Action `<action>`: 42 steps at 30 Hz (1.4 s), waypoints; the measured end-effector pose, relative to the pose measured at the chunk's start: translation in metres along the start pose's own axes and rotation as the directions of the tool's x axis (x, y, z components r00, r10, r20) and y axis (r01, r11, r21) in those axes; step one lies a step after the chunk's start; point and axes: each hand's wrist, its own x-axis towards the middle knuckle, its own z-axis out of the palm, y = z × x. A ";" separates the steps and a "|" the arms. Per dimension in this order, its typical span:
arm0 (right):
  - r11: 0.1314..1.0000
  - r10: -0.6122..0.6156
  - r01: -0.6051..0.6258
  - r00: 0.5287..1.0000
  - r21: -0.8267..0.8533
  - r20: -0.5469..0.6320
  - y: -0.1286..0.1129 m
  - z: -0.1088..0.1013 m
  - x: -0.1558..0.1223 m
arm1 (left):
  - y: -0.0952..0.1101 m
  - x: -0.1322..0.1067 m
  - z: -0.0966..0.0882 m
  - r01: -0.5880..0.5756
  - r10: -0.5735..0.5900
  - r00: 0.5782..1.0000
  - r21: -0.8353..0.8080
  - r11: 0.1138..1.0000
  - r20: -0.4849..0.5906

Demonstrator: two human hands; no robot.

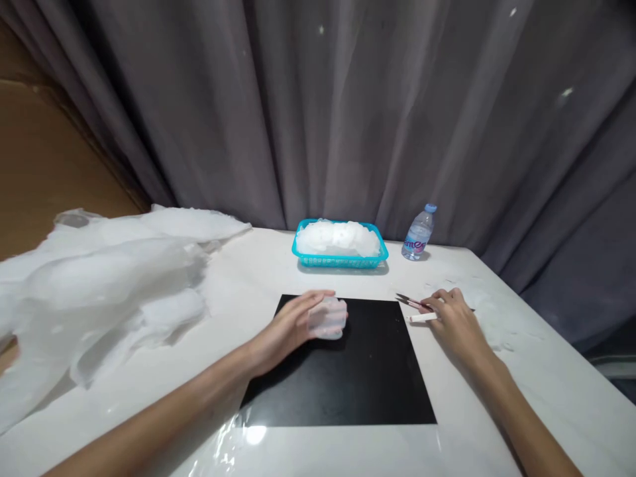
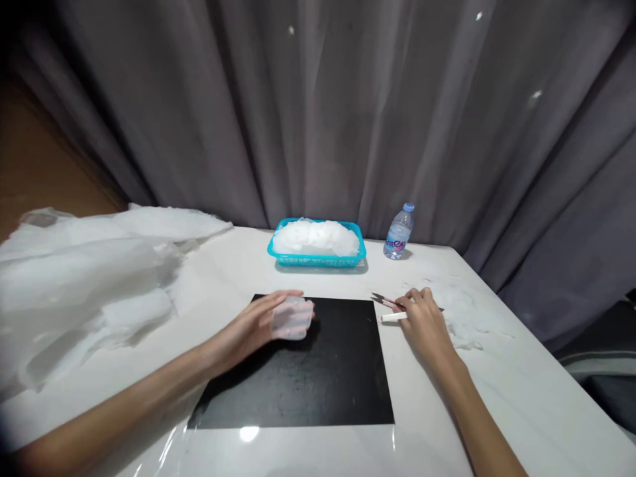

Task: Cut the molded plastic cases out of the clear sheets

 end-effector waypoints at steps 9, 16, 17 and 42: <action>0.994 -0.105 0.099 0.986 -0.054 -0.132 -0.027 0.018 0.012 | 0.121 0.169 -0.023 -0.358 0.586 0.756 0.565 0.743 -0.292; 0.993 -0.108 0.099 0.985 -0.067 -0.133 -0.033 0.018 0.013 | 0.116 0.187 -0.057 -0.107 0.594 0.781 0.895 0.432 -0.194; 0.992 -0.110 0.102 0.985 -0.068 -0.131 -0.034 0.018 0.012 | 0.111 0.180 -0.059 -0.104 0.595 0.789 0.922 0.372 -0.151; 0.999 -0.040 0.038 0.982 -0.016 -0.186 -0.061 0.022 0.000 | 0.081 -0.087 -0.146 0.410 0.733 0.678 0.800 -0.437 0.053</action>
